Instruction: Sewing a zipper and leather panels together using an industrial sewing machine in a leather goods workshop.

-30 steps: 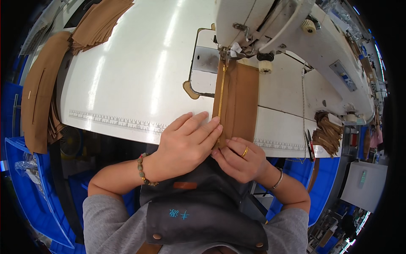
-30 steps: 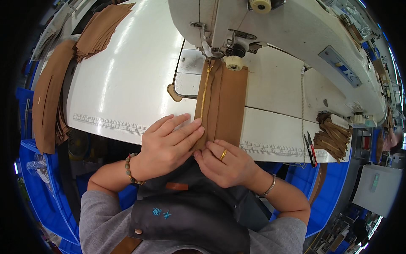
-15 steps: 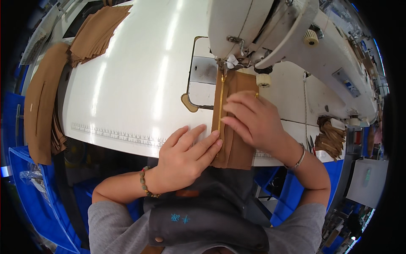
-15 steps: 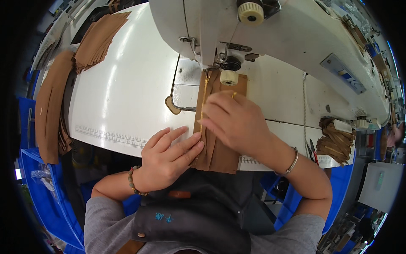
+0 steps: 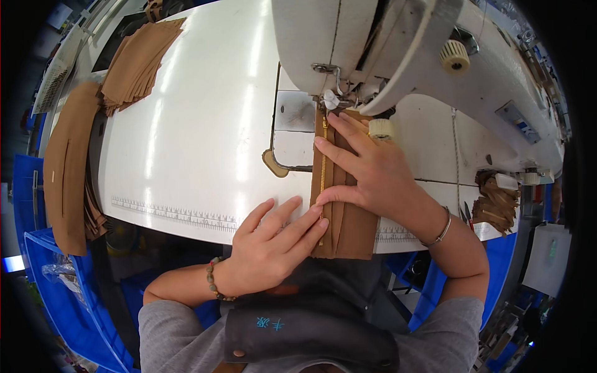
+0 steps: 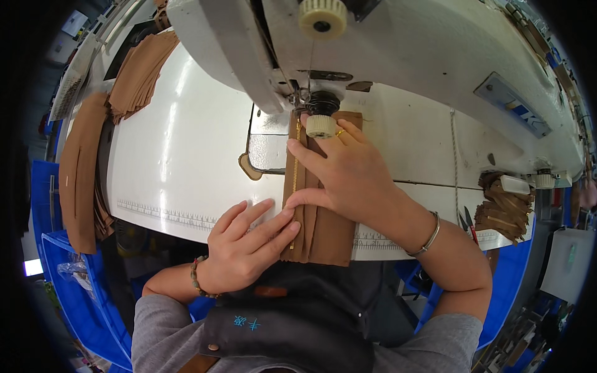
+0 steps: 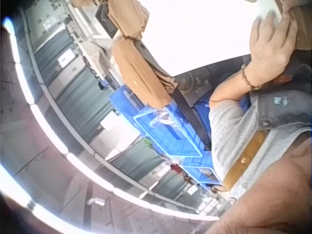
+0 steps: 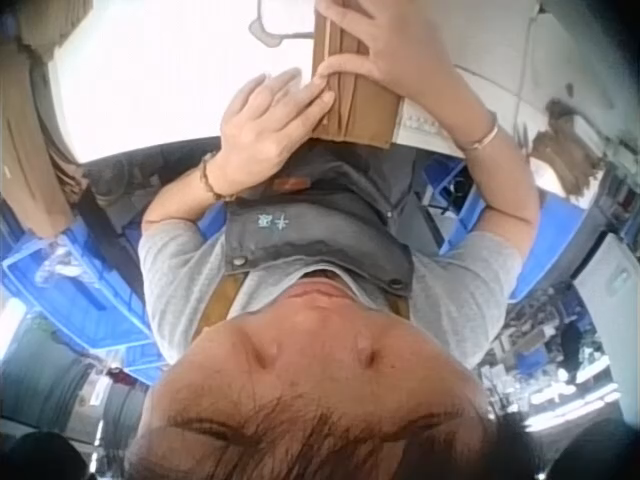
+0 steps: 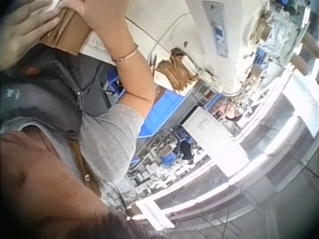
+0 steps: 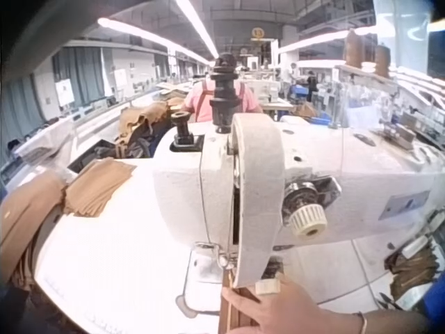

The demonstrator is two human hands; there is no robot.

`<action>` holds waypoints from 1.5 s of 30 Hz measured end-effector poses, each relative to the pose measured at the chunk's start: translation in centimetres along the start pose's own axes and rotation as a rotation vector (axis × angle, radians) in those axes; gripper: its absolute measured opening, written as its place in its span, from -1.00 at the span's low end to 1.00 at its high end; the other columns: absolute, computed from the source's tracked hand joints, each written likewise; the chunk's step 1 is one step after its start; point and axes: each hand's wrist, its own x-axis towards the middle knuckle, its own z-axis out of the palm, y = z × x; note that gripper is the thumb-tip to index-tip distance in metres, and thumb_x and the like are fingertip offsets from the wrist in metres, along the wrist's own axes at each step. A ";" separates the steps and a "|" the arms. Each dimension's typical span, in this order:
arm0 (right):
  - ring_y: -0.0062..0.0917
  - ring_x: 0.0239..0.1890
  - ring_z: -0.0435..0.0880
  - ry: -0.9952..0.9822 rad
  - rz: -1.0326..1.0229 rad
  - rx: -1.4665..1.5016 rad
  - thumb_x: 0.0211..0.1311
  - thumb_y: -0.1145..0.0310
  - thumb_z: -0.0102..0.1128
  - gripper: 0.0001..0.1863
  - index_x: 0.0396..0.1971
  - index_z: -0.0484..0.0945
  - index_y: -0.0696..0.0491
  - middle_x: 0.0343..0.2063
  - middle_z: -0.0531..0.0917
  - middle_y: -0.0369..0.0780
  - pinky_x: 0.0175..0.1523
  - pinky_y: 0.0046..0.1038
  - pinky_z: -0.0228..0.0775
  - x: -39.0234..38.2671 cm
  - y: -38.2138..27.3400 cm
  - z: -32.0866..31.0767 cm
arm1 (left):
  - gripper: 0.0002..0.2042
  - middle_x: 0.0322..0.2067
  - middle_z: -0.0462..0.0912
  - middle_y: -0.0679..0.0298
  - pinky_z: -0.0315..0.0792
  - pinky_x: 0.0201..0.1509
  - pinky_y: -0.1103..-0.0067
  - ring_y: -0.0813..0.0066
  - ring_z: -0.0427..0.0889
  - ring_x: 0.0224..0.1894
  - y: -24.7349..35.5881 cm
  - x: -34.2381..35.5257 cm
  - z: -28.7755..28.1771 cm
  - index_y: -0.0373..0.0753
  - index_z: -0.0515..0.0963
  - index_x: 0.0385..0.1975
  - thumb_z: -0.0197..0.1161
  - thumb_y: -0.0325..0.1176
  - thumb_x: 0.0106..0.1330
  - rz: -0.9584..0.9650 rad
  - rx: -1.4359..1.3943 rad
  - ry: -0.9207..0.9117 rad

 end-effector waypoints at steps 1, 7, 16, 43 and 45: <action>-0.08 0.29 0.60 0.001 0.001 0.012 0.01 -0.33 0.43 -0.14 0.19 0.66 0.02 0.34 0.48 0.06 0.02 -0.25 0.63 0.0 0.0 -0.1 | -0.60 0.13 0.73 0.32 0.47 0.28 0.29 0.23 0.69 0.14 0.0 -0.1 0.0 -0.05 0.75 0.03 0.35 -0.24 0.15 0.000 0.001 -0.002; -0.07 0.34 0.57 -0.035 0.001 -0.028 -0.09 -0.40 0.43 -0.04 0.17 0.66 0.06 0.35 0.48 0.06 0.00 -0.26 0.62 0.4 -0.6 -0.9 | -0.68 0.13 0.73 0.34 0.52 0.24 0.35 0.31 0.67 0.14 -0.4 -1.6 1.3 -0.05 0.75 0.03 0.33 -0.25 0.28 0.057 -0.140 0.084; -0.03 0.19 0.61 0.014 -0.045 0.035 -0.14 -0.42 0.42 0.01 0.14 0.65 0.16 0.28 0.54 0.07 0.39 -0.07 0.32 0.1 -0.5 -0.8 | -0.74 0.11 0.75 0.37 0.51 0.29 0.34 0.35 0.68 0.16 0.0 -3.1 1.3 -0.04 0.76 -0.01 0.40 -0.24 0.33 0.056 -0.149 0.141; -0.07 0.35 0.54 -0.016 -0.016 -0.134 -0.28 -0.48 0.46 0.10 0.17 0.67 0.11 0.35 0.51 0.07 0.25 -0.16 0.38 0.4 -1.2 -1.4 | -0.69 -0.20 0.73 0.02 0.56 -0.07 0.10 -0.09 0.71 -0.14 -25.0 -13.9 -24.8 -0.22 0.67 -0.12 0.06 -0.16 0.56 -1.014 1.030 -0.004; -0.06 0.36 0.52 -0.017 -0.017 -0.098 -0.27 -0.49 0.45 0.08 0.16 0.68 0.10 0.34 0.52 0.06 0.29 -0.12 0.35 0.2 -1.1 -1.3 | -0.74 -0.25 0.70 -0.04 0.53 -0.13 0.13 -0.11 0.70 -0.18 -22.5 -10.7 -25.0 -0.28 0.65 -0.10 0.10 -0.25 0.55 -0.867 0.898 0.092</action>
